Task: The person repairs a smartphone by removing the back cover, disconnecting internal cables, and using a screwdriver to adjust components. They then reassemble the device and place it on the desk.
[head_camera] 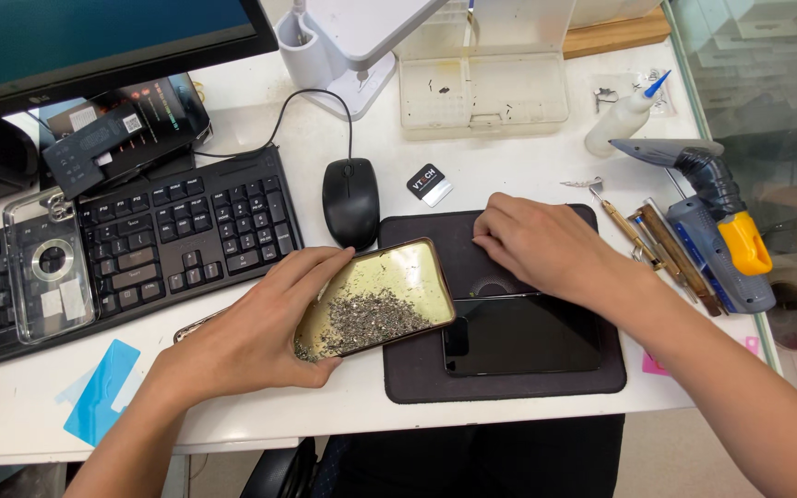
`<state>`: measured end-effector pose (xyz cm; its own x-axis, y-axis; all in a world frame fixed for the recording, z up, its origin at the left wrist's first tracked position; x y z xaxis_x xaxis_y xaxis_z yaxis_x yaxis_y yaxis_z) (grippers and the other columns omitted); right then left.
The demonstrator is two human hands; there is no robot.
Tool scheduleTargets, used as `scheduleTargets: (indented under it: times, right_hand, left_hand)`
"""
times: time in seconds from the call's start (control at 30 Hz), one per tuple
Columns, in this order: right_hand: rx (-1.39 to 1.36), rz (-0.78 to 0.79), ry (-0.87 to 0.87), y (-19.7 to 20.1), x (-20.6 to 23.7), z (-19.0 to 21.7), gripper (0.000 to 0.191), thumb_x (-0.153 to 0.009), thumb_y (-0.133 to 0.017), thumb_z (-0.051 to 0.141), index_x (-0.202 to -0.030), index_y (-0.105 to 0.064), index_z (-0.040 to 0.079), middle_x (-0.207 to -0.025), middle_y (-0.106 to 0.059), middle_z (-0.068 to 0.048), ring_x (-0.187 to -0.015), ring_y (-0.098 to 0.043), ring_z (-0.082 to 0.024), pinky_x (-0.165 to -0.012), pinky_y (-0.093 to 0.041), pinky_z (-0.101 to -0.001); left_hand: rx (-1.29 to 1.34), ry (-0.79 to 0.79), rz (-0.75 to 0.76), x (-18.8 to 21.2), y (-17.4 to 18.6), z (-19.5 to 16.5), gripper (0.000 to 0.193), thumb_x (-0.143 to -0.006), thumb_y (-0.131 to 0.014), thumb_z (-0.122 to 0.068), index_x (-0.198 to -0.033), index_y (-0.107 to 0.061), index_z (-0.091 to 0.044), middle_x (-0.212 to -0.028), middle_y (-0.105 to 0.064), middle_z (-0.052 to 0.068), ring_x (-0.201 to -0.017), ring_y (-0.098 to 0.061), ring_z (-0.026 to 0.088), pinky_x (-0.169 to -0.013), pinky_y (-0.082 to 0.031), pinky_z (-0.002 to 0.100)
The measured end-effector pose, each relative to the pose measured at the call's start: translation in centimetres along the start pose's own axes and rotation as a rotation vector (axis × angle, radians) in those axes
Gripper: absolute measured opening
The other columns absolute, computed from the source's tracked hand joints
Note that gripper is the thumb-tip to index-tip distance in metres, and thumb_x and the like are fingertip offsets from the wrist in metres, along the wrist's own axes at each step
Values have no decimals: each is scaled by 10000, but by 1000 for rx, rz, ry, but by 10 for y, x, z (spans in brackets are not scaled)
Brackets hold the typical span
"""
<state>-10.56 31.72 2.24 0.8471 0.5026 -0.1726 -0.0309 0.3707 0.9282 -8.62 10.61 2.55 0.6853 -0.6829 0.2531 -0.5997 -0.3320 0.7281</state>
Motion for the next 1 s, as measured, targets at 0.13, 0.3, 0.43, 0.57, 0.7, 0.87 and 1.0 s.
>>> scheduleTargets:
  times: [0.13,0.3,0.43,0.57,0.7,0.87,1.0]
  right_hand:
    - [-221,-86,-116,34,6,-8,133,-925,-689,148,-947,-684,17,-894,-667,-82,-709,-662,-231,-638,-536,-361]
    - [-346,-46,-172,40,14,-4,142,-906,-702,174,-932,-730,36,-841,-695,-38,-678,-677,-182,-584,-536,-323]
    - [-201,-70,-20,44,17,1,126,-901,-709,149,-956,-759,47,-886,-705,-50,-761,-671,-217,-670,-539,-342]
    - [-155,-124,25,49,29,-10,145,-899,-707,110,-1014,-762,40,-926,-701,-65,-816,-671,-229,-707,-539,-347]
    - [-192,-166,-74,57,42,-31,113,-867,-748,93,-968,-765,45,-903,-711,-50,-797,-672,-184,-649,-543,-317]
    - [-228,-146,-156,51,51,-40,114,-841,-783,116,-944,-779,66,-883,-727,-34,-799,-673,-173,-620,-559,-299]
    - [-228,-126,-30,45,49,-31,202,-853,-739,84,-1044,-803,91,-949,-738,-43,-857,-674,-189,-719,-561,-327]
  left_hand:
    - [-72,-124,4,-8,1,-14,1076,-632,-866,-258,-1503,-306,33,-1484,-383,221,-1371,-419,368,-1124,-379,410]
    - [-144,-270,33,-44,-10,-43,1082,-673,-869,-303,-1502,-285,76,-1474,-374,258,-1352,-402,409,-1105,-396,445]
    - [-131,-311,47,-76,-21,-57,1076,-645,-846,-276,-1499,-292,74,-1468,-394,246,-1339,-425,395,-1095,-415,446]
    - [-138,-420,6,-95,-27,-67,1074,-661,-862,-282,-1489,-299,107,-1465,-389,279,-1355,-407,408,-1131,-371,467]
    - [-139,-436,-15,-101,-31,-64,1072,-677,-858,-259,-1503,-286,114,-1477,-371,291,-1376,-378,417,-1155,-333,482]
    - [-121,-348,9,-101,-38,-56,1057,-684,-846,-246,-1509,-275,86,-1485,-376,247,-1382,-365,392,-1164,-336,461]
    - [-108,-328,16,-103,-39,-56,1061,-686,-842,-237,-1518,-265,77,-1485,-373,237,-1372,-360,386,-1158,-338,465]
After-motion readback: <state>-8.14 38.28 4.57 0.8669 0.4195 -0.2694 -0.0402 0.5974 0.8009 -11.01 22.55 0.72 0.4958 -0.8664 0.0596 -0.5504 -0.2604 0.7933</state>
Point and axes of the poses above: each hand's wrist, its own x-axis away from the middle knuckle, its own y-axis out of the back of the hand, z = x × y, the point moved 10 cm from there along -x, towards the middle knuckle
